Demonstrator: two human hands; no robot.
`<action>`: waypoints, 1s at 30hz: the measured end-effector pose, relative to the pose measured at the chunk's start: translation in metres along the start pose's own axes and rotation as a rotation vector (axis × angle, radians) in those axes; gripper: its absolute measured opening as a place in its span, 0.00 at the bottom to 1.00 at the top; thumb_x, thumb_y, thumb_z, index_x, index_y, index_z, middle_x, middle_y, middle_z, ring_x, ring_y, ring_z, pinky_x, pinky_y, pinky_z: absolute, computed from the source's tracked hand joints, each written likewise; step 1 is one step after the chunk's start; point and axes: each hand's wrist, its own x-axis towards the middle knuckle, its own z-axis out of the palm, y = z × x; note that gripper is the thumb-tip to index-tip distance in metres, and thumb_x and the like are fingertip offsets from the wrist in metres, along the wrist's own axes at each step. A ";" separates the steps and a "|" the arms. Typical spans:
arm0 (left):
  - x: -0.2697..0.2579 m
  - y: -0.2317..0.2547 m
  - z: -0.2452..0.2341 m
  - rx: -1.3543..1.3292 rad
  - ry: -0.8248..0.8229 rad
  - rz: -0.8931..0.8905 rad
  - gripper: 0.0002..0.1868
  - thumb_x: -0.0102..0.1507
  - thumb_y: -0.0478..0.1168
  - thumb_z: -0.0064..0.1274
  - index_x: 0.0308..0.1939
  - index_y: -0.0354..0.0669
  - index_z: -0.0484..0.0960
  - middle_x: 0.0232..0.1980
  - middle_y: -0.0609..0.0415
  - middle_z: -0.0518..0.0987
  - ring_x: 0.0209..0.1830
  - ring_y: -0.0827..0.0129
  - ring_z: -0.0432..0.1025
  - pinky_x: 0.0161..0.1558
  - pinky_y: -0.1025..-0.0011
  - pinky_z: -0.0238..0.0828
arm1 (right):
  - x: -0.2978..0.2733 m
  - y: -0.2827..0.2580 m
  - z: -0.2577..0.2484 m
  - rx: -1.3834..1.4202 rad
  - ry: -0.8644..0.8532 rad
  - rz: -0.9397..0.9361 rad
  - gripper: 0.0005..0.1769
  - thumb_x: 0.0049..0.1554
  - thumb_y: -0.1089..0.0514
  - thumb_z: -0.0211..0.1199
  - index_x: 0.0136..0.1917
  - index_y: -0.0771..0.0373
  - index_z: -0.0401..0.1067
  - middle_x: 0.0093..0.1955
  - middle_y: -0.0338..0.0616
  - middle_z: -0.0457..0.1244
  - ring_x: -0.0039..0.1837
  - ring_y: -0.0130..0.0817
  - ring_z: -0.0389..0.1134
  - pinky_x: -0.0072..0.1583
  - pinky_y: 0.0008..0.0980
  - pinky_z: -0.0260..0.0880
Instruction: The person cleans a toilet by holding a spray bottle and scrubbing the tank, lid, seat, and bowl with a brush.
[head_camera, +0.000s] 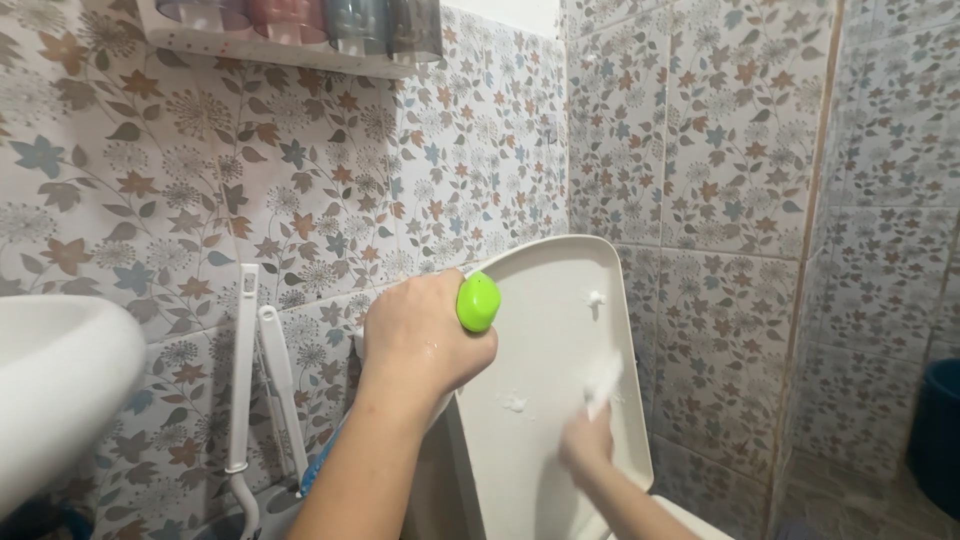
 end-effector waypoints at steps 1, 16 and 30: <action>-0.001 0.001 0.001 0.002 -0.006 0.001 0.13 0.50 0.47 0.57 0.33 0.46 0.83 0.35 0.44 0.83 0.40 0.47 0.78 0.46 0.54 0.74 | 0.015 -0.016 0.008 0.007 0.017 -0.092 0.33 0.61 0.60 0.46 0.78 0.43 0.53 0.62 0.59 0.67 0.59 0.55 0.71 0.59 0.49 0.71; -0.005 0.003 -0.008 0.084 -0.151 -0.072 0.15 0.49 0.47 0.54 0.35 0.48 0.86 0.38 0.45 0.84 0.43 0.49 0.79 0.47 0.57 0.75 | -0.032 0.023 -0.035 0.119 -0.085 0.329 0.29 0.62 0.59 0.45 0.76 0.45 0.51 0.43 0.54 0.63 0.38 0.44 0.65 0.39 0.44 0.65; -0.040 -0.036 0.003 -0.650 -0.018 -0.155 0.20 0.47 0.48 0.58 0.40 0.44 0.86 0.35 0.52 0.86 0.35 0.66 0.80 0.41 0.67 0.76 | -0.167 0.094 -0.126 -0.690 -0.679 -0.112 0.35 0.56 0.54 0.54 0.75 0.30 0.61 0.56 0.52 0.70 0.60 0.47 0.73 0.64 0.40 0.69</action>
